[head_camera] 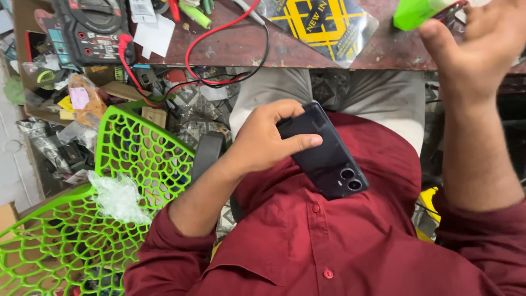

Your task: The person wipes the back of a smartphone with a cloth, then removes the back cover to expose the internal components. They use a heat gun to apply heat to the camera module area while holding the phone steady.

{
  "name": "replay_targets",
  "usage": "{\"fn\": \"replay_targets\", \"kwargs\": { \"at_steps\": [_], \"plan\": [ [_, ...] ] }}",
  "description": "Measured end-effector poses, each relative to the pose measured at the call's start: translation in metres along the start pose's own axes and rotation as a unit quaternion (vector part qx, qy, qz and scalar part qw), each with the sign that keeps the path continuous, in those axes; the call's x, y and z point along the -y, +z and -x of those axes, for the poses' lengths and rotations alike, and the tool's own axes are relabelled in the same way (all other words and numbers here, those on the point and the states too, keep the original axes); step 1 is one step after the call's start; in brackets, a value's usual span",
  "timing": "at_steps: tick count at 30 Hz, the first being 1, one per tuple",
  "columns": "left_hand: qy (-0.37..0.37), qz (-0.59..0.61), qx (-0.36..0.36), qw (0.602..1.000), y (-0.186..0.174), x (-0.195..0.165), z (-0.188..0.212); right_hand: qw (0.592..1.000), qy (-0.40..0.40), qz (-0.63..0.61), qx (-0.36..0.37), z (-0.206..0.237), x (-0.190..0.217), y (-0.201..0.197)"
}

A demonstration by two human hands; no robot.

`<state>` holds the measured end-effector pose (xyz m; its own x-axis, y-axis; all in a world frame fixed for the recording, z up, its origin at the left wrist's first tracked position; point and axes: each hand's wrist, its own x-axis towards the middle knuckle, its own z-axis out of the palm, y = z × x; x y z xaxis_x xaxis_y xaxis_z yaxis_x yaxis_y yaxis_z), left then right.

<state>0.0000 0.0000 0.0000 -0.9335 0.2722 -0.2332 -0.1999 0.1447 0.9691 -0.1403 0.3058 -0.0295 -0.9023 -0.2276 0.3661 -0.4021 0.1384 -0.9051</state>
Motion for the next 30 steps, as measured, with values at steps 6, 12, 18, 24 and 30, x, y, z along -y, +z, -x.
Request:
{"fn": "replay_targets", "kwargs": {
  "at_steps": [6,12,18,24,30],
  "plan": [
    [0.044,-0.016,-0.003,0.999,0.006,-0.016,0.008,0.995,0.044,0.076,0.039,-0.01,-0.015,0.005],
    [0.002,0.01,-0.009,1.0,0.018,-0.041,0.026,0.998,0.037,-0.04,0.015,0.018,0.003,-0.005],
    [-0.019,0.04,-0.013,0.999,0.026,-0.055,0.033,0.979,-0.046,0.027,0.198,0.068,0.088,-0.008],
    [-0.023,0.015,-0.007,1.0,0.029,-0.064,0.035,0.937,0.017,0.078,0.339,0.093,0.113,0.011],
    [0.01,-0.049,-0.011,0.999,0.032,-0.074,0.036,0.936,-0.013,0.129,0.326,0.093,0.12,0.008]
  ]
}}
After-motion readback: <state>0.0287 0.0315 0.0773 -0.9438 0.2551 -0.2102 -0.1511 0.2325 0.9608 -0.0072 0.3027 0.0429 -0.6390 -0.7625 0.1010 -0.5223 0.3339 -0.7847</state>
